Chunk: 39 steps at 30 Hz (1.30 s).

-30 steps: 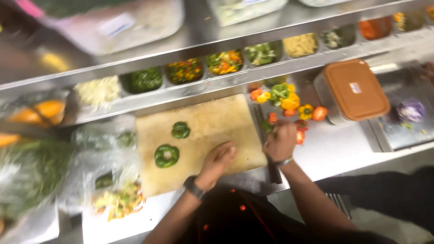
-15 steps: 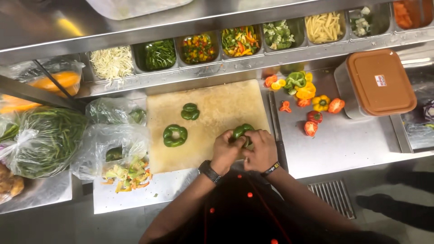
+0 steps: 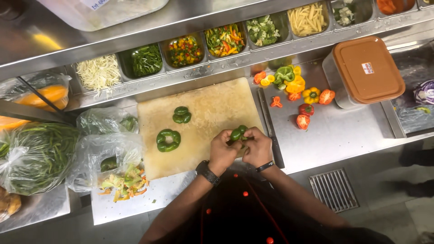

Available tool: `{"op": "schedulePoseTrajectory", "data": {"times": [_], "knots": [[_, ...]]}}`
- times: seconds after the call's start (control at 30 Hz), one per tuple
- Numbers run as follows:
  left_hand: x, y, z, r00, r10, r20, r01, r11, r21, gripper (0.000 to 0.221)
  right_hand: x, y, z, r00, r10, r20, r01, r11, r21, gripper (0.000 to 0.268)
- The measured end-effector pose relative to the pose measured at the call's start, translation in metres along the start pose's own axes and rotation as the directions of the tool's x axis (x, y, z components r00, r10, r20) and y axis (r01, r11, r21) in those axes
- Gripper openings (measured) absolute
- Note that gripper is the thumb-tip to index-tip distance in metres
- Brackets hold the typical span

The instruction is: The person carries a tray of sliced peppers and places it on a counter before slicing green, yellow, and red peppers on a cutting board. Finally, they move to another station and chop green onions on a different board.

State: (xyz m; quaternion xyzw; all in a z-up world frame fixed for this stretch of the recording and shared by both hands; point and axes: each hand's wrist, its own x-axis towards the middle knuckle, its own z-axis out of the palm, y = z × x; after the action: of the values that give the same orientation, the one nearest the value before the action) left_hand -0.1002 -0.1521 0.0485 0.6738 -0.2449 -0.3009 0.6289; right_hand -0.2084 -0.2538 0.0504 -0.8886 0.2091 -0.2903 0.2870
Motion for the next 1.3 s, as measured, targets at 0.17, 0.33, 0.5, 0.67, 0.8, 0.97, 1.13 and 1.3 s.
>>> {"op": "schedulePoseTrajectory", "data": {"times": [0.17,0.33,0.5,0.67,0.8,0.97,1.13,1.3], "knots": [[0.003,-0.006,0.000,1.000,-0.005,-0.019,0.006,0.999,0.046,0.025,-0.004,0.011,0.011,0.997,0.071,-0.027,-0.068,0.994,0.085,0.020],[0.002,-0.005,-0.004,0.999,-0.041,-0.008,0.041,0.998,0.047,0.024,0.000,0.024,0.009,0.999,0.047,-0.009,-0.045,0.988,0.150,0.016],[0.002,0.024,-0.011,0.978,-0.157,0.140,0.182,0.965,-0.189,0.037,0.005,0.056,0.002,0.996,-0.027,0.085,-0.002,0.946,0.325,0.015],[0.003,0.019,-0.018,0.878,-0.212,0.430,0.413,0.789,-0.454,0.032,0.014,0.038,-0.007,0.784,0.265,0.562,-0.617,0.227,0.754,0.024],[0.006,-0.012,-0.013,0.920,-0.160,0.358,0.301,0.873,-0.383,0.025,0.004,0.055,0.009,0.879,0.210,0.428,-0.468,0.552,0.690,0.022],[0.005,0.005,-0.010,0.939,-0.253,0.235,0.315,0.905,-0.285,0.018,0.004,0.051,0.012,0.969,0.128,0.210,-0.220,0.829,0.513,0.016],[0.004,0.004,-0.012,0.960,-0.242,0.138,0.269,0.935,-0.231,0.023,0.009,0.046,0.005,0.980,0.126,0.157,-0.175,0.917,0.358,0.012],[0.008,0.009,-0.027,0.986,-0.143,0.089,0.164,0.935,-0.315,0.028,-0.006,0.086,0.008,0.962,0.220,0.161,-0.264,0.898,0.353,0.007]]}}
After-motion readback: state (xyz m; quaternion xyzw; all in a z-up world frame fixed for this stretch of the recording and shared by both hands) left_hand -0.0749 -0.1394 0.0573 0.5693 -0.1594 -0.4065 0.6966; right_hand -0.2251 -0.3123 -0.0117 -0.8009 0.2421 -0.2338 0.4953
